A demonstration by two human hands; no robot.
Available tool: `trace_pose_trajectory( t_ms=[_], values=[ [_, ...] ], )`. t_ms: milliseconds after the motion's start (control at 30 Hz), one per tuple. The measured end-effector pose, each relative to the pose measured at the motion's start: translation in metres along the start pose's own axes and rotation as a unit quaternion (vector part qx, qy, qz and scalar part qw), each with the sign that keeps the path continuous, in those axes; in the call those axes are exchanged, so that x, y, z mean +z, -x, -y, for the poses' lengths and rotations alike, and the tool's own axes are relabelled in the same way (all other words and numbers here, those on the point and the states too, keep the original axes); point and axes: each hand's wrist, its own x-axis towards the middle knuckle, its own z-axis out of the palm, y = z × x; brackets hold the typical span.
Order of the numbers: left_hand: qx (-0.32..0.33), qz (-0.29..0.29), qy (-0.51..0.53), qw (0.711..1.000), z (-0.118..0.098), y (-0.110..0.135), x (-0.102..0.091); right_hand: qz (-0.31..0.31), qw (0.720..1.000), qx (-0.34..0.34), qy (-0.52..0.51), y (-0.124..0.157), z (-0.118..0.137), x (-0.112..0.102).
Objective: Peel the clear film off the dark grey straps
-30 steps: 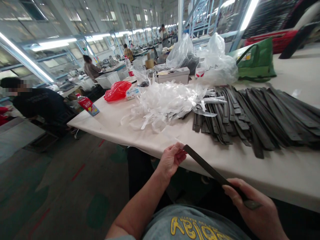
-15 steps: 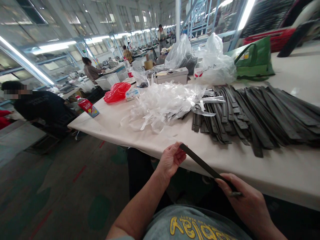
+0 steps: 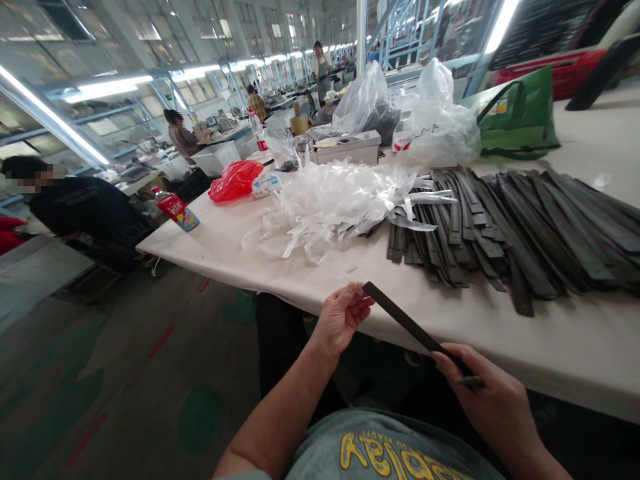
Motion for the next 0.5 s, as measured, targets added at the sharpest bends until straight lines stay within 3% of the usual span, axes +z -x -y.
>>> trace_pose_trajectory(
  t_ms=[500],
  values=[
    [-0.008,-0.007,0.000,1.000,0.0017,-0.0029,-0.0008,-0.010,0.998,-0.050,0.035,0.0001,-0.0023,0.0049]
  ],
)
